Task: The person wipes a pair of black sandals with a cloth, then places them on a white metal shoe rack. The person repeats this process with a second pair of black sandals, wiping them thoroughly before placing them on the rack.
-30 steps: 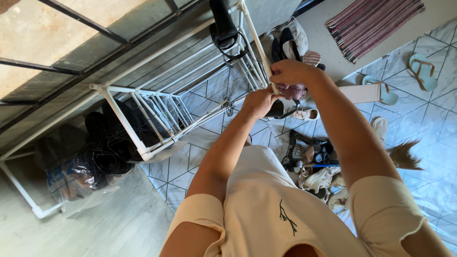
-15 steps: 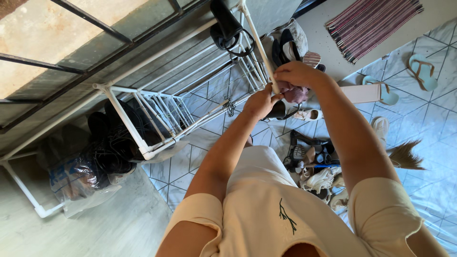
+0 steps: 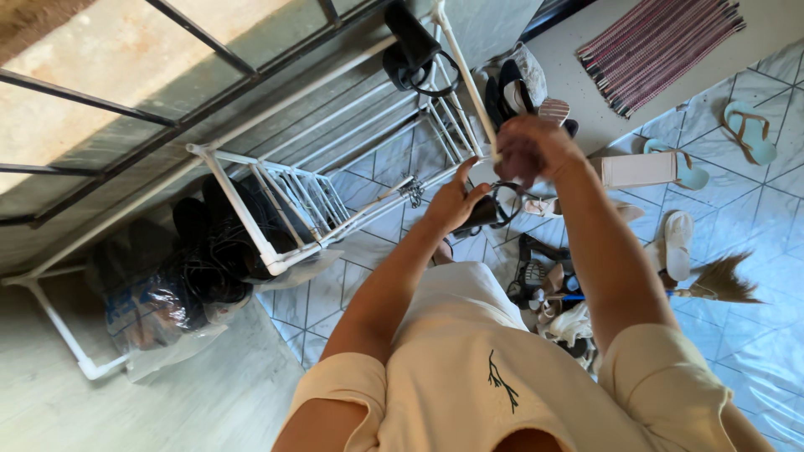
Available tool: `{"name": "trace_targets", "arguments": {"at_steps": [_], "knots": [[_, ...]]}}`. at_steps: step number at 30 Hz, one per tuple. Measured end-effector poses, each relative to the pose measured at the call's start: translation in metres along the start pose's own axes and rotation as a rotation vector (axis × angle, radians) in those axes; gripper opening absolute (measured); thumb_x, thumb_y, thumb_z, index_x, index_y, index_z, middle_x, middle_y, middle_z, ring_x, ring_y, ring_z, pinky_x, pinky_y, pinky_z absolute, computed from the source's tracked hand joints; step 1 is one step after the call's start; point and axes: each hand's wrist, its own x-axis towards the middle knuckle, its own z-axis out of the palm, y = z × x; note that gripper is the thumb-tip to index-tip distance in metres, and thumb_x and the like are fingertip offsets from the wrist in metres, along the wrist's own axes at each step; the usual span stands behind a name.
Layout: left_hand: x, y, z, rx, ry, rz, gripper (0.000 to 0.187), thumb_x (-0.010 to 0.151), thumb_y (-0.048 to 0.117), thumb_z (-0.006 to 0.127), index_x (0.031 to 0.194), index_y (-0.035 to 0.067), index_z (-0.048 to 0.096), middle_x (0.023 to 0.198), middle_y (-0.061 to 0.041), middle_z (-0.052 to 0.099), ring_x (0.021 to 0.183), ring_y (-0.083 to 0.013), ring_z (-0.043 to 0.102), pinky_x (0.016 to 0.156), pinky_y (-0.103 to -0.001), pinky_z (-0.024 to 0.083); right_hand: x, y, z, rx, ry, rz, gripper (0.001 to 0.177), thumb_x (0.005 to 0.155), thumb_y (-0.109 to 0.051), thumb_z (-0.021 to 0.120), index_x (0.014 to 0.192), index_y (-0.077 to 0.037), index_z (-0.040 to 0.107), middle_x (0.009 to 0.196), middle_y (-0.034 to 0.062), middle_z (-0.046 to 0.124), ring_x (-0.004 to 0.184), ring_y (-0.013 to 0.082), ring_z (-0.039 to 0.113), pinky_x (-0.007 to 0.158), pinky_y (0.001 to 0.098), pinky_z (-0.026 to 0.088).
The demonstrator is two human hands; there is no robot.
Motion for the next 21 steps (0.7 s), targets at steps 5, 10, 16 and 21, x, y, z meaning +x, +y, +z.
{"name": "trace_targets", "arguments": {"at_steps": [5,10,16,21], "knots": [[0.007,0.002,0.006,-0.008,0.112,0.196,0.081,0.096,0.061,0.057,0.155,0.010,0.035,0.105,-0.028,0.071,0.099,-0.0456,0.070,0.085,-0.050,0.054,-0.010,0.029,-0.010,0.001,0.016,-0.171,0.023,0.094,-0.011,0.070,0.115,0.000,0.069,0.103,0.0149,0.073,0.089,0.0238,0.074,0.077,0.0391,0.063],[-0.013,-0.007,0.000,-0.046,-0.043,0.057,0.074,0.093,0.067,0.051,0.143,0.012,0.054,0.097,-0.024,0.077,0.094,-0.0378,0.075,0.084,-0.043,0.057,-0.043,0.044,-0.054,0.685,-0.359,-0.217,0.042,0.116,-0.026,0.052,0.133,0.010,0.067,0.114,0.0273,0.072,0.082,0.0283,0.069,0.069,0.0366,0.060],[-0.058,-0.030,-0.006,-0.269,-0.042,0.050,0.071,0.092,0.067,0.047,0.134,0.013,0.064,0.089,-0.017,0.075,0.078,-0.0288,0.076,0.072,-0.038,0.058,-0.118,0.075,-0.030,0.657,-0.188,-0.423,0.057,0.103,-0.032,0.044,0.148,0.003,0.053,0.143,0.0168,0.063,0.132,0.0297,0.063,0.113,0.0433,0.052],[-0.084,-0.041,0.000,-0.806,-0.152,-0.112,0.091,0.107,0.077,0.019,0.125,0.003,0.068,0.087,-0.018,0.069,0.069,-0.0296,0.068,0.062,-0.041,0.057,-0.160,0.119,0.058,0.210,-0.210,-0.472,0.052,0.107,-0.031,0.046,0.151,-0.007,0.056,0.138,0.0192,0.062,0.126,0.0313,0.058,0.107,0.0387,0.049]]}}
